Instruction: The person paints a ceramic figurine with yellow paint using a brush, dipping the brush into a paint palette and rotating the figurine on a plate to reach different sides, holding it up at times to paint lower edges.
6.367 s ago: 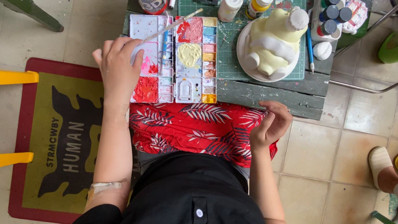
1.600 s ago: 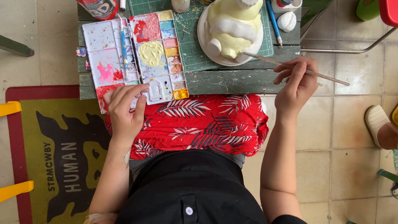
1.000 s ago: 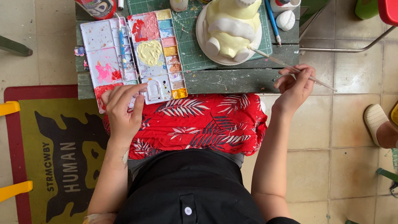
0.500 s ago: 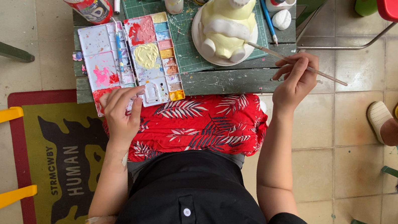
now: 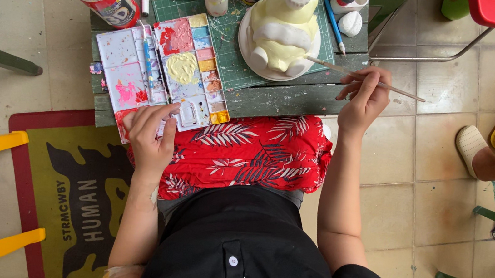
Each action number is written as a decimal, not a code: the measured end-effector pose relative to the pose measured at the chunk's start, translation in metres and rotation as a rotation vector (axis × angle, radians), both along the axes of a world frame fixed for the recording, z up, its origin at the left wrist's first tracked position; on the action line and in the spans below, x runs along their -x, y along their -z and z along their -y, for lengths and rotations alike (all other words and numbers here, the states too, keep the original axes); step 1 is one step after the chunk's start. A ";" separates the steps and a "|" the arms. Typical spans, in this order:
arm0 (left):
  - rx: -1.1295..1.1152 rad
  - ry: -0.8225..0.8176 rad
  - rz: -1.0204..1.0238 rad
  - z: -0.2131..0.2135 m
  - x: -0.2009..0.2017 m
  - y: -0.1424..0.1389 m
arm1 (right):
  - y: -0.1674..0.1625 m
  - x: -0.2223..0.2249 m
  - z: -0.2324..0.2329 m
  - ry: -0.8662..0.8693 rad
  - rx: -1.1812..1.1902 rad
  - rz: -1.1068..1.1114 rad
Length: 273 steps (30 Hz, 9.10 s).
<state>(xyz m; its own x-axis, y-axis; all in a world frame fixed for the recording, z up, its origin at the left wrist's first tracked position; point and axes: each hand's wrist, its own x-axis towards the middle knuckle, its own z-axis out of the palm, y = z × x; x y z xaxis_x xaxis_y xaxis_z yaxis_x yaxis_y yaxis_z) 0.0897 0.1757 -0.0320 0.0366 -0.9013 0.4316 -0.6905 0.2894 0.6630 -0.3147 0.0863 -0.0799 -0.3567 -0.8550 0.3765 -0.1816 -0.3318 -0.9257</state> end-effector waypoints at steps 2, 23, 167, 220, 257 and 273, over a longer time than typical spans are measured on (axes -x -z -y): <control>0.016 0.001 0.002 0.000 0.002 -0.001 | -0.011 0.000 0.002 -0.024 0.063 0.116; -0.672 0.447 -0.778 0.095 0.104 0.092 | -0.130 -0.086 0.120 -0.490 0.251 -0.975; -0.242 0.072 -1.774 0.000 -0.002 0.027 | -0.090 -0.198 -0.041 -0.351 0.023 0.361; -0.206 0.089 -1.650 -0.002 0.000 0.036 | -0.104 -0.196 -0.076 -0.541 0.360 -0.191; -0.259 0.175 -1.725 -0.002 -0.001 0.038 | -0.110 -0.197 -0.075 -0.411 0.590 -0.512; -0.245 0.140 -1.701 -0.004 -0.001 0.042 | -0.127 -0.200 -0.083 -0.435 0.577 -0.487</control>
